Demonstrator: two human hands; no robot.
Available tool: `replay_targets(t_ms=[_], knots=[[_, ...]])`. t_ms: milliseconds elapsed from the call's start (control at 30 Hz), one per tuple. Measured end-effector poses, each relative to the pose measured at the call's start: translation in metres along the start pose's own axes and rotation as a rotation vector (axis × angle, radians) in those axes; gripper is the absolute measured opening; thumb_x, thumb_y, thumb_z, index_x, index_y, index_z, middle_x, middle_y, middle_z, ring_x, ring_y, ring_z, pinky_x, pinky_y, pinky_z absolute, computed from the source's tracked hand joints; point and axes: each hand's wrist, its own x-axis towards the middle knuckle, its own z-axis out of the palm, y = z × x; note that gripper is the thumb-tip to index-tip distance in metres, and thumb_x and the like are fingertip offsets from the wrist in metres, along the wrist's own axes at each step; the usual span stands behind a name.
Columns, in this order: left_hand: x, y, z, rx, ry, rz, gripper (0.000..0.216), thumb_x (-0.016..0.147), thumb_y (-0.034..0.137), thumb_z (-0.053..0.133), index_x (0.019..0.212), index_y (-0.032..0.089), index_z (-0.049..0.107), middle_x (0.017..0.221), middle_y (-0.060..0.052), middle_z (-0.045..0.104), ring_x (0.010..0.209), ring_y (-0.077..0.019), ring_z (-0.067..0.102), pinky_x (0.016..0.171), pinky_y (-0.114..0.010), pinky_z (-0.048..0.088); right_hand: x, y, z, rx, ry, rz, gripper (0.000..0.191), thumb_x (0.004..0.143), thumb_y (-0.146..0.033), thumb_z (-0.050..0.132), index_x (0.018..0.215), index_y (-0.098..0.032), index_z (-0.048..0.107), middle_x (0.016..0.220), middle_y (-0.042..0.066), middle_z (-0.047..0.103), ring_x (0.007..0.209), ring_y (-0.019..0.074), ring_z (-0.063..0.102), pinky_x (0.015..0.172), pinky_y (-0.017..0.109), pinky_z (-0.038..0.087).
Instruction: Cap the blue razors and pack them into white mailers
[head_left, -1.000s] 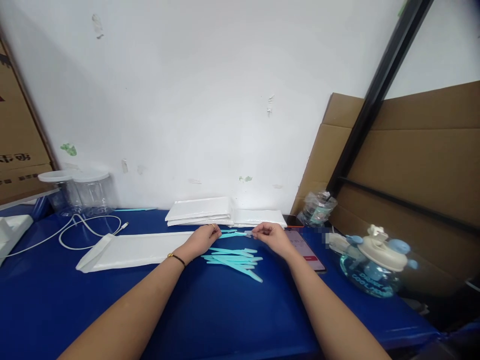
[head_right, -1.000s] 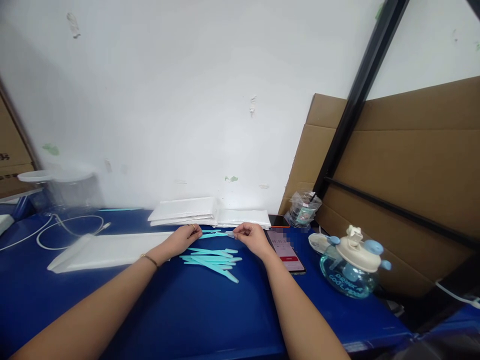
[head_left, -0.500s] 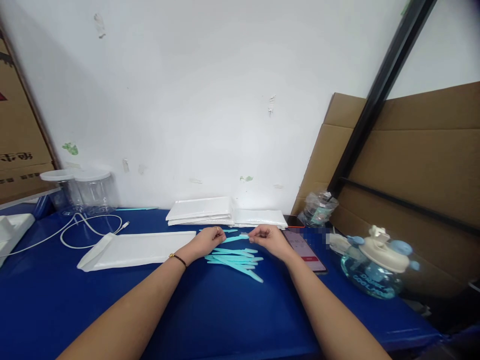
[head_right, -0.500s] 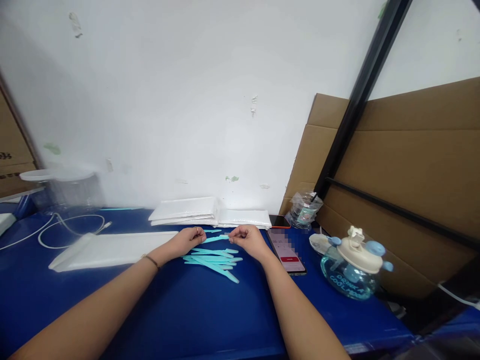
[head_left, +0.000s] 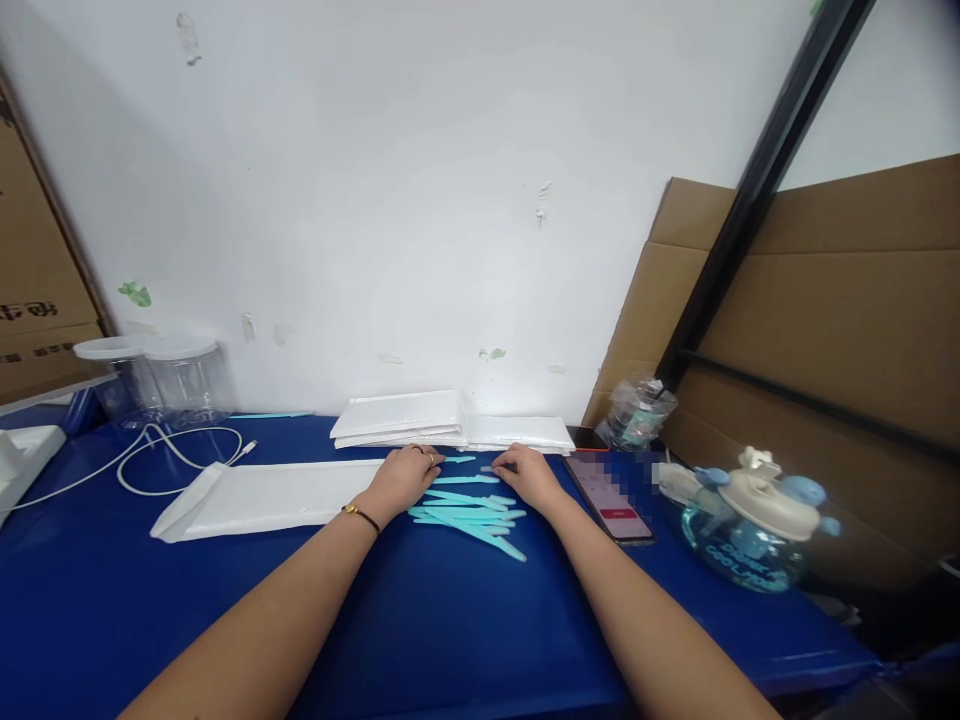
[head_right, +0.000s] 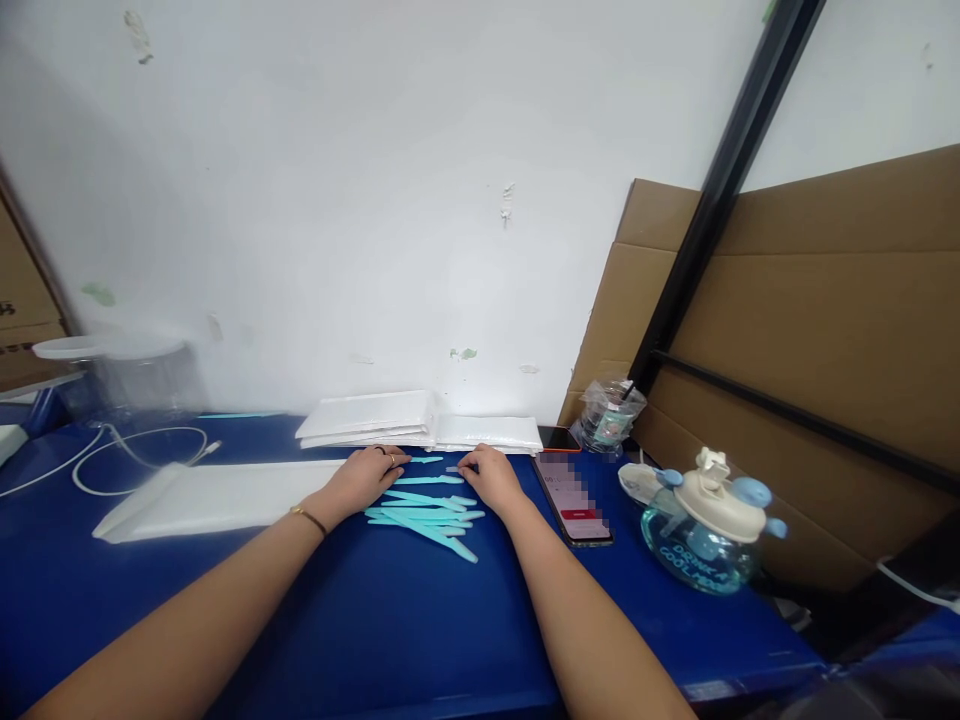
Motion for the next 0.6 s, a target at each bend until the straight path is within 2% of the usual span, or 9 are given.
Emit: replay_targets(t_ms=[133,400,600], knots=[[0.001,-0.002,0.003,-0.069,-0.020,0.077,0.037,0.088,0.031,0.038,0.115,0.022,0.061,0.119,-0.004,0.059,0.108,-0.0199,0.052,0.093,-0.029,0.039,0.000,0.002,0.001,0.035,0.007,0.004,0.015,0.076,-0.016,0.058,0.083,-0.021,0.071,0.082,0.003,0.063,0.074,0.0153,0.057,0.069,0.025,0.043],[0.002,0.000,0.002,-0.131,-0.036,0.089,0.038,0.086,0.029,0.039,0.116,0.021,0.060,0.120,-0.003,0.059,0.109,-0.0192,0.052,0.095,-0.028,0.039,0.000,0.003,0.003,0.036,0.048,0.014,0.015,0.076,-0.018,0.058,0.082,-0.021,0.072,0.081,0.003,0.065,0.074,0.0163,0.058,0.069,0.026,0.044],[0.001,0.009,-0.002,-0.151,-0.117,0.098,0.040,0.087,0.035,0.037,0.120,0.023,0.057,0.125,-0.001,0.056,0.114,-0.0185,0.050,0.096,-0.027,0.038,0.000,-0.001,0.005,0.070,0.046,0.034,0.015,0.073,-0.019,0.059,0.078,-0.021,0.072,0.076,0.002,0.067,0.069,0.0152,0.059,0.066,0.025,0.044]])
